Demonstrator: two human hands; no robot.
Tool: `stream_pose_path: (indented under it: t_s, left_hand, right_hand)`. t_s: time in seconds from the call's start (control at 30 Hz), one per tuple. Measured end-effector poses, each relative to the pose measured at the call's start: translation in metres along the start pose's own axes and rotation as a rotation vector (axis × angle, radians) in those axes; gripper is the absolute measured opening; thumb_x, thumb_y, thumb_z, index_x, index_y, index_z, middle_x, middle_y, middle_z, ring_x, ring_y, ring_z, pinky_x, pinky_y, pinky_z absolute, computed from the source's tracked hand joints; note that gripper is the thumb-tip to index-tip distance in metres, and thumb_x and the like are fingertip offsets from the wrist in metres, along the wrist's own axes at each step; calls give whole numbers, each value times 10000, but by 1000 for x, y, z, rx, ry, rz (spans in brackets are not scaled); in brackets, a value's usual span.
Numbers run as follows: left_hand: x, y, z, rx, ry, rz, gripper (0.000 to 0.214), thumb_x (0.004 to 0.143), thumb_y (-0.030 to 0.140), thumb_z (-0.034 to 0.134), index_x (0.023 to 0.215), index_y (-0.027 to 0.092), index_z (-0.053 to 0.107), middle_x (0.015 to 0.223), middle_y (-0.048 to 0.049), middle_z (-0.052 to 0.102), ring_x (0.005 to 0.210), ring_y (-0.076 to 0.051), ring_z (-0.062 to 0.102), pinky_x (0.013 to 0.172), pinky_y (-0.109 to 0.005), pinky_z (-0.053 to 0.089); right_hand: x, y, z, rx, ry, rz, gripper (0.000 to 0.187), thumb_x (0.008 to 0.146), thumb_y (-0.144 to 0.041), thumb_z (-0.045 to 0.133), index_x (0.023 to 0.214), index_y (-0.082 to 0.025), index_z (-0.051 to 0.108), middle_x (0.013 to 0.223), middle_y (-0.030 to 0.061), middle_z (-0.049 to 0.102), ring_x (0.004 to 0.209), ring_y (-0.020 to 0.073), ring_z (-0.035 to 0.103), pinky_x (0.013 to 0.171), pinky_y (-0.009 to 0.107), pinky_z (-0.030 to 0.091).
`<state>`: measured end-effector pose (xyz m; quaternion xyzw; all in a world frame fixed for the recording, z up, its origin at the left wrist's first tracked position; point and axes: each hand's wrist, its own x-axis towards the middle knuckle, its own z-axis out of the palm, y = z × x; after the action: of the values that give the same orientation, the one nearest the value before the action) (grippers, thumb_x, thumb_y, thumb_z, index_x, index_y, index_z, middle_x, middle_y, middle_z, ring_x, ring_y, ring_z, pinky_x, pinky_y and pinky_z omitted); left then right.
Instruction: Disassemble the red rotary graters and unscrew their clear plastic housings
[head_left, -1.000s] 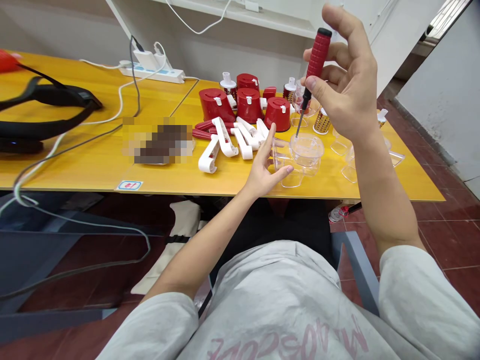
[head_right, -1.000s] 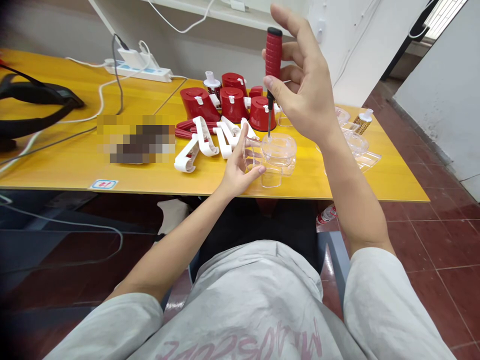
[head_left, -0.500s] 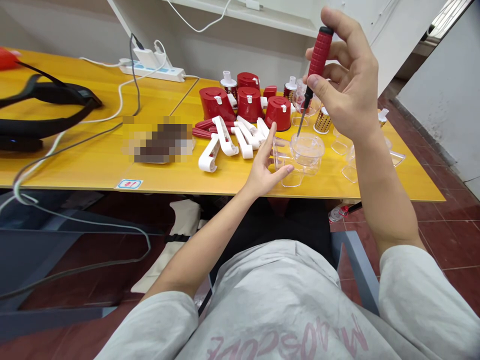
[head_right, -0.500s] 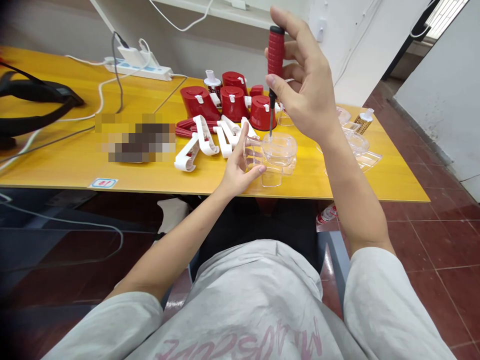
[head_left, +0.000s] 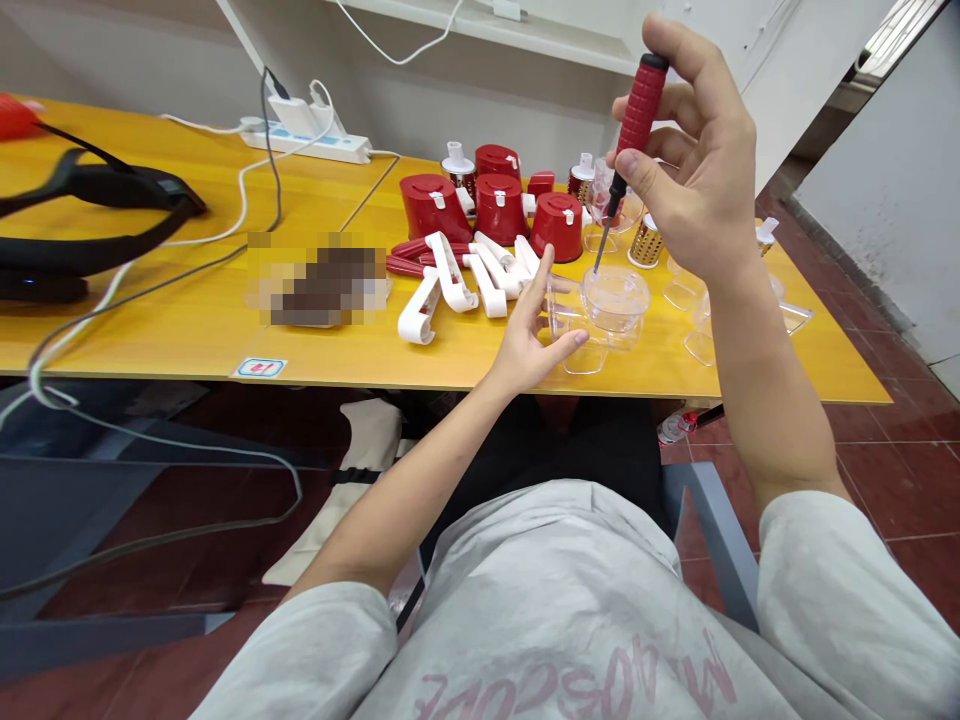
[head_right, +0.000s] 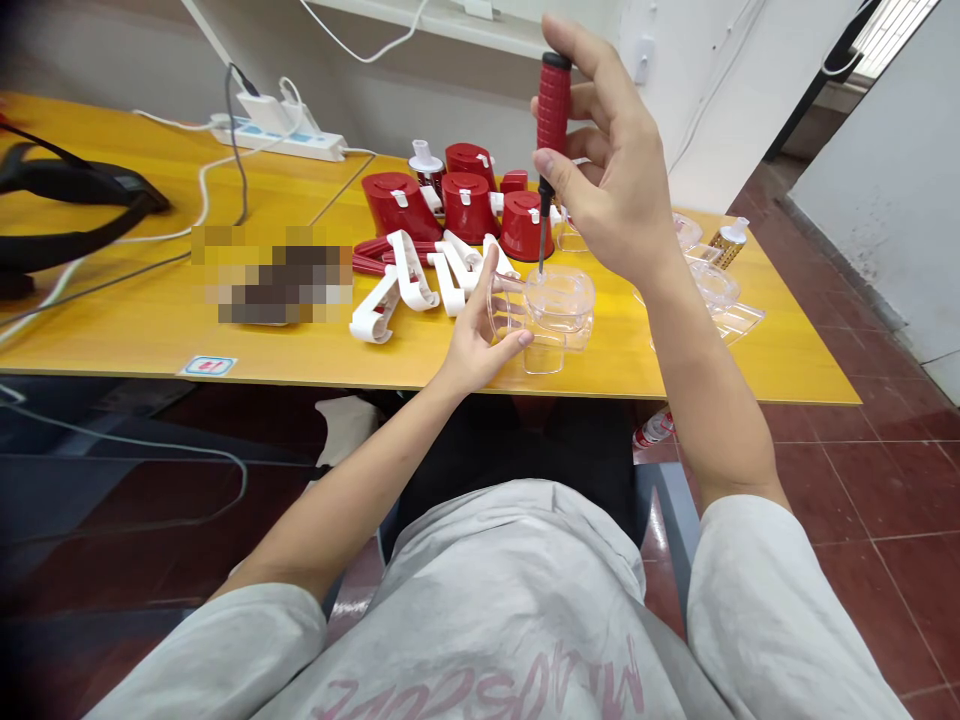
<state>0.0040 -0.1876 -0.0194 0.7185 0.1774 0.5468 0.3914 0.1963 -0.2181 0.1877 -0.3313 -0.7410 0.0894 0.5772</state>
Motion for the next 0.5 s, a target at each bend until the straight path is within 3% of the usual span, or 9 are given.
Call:
stream_pose_path:
  t_s: [0.17,0.33,0.5]
  left_hand:
    - [0,-2,-2,19,-21,18,1194,897,838,818,1845,435,214,1492,-118,627,1169,-263,661,989,-424,681]
    - [0,-1,-1,-2,-6,9,1182,883,836,834,1835,444,251,1490,-118,632,1109,-258,670,978,-448,679]
    - [0,0,0,-14,0,-2,1175,876,818,855,1827,424,290,1482,-120,628,1110,-240,647,966,-408,673]
  right_hand:
    - [-1,0,-1,47,-10,-14,582,864,-282,836,1292,-660,722,1408,-118,738,1284,300,735,980,488,708]
    - [-1,-1,0,33,-12,-6,569,865,-299,853,1287,-662,731,1403,-128,760,1284,303,742,998,489,705]
    - [-1,0,0,62,-13,-38,573,866,-307,859,1283,-681,736,1398,-134,765,1270,307,749,963,482,708]
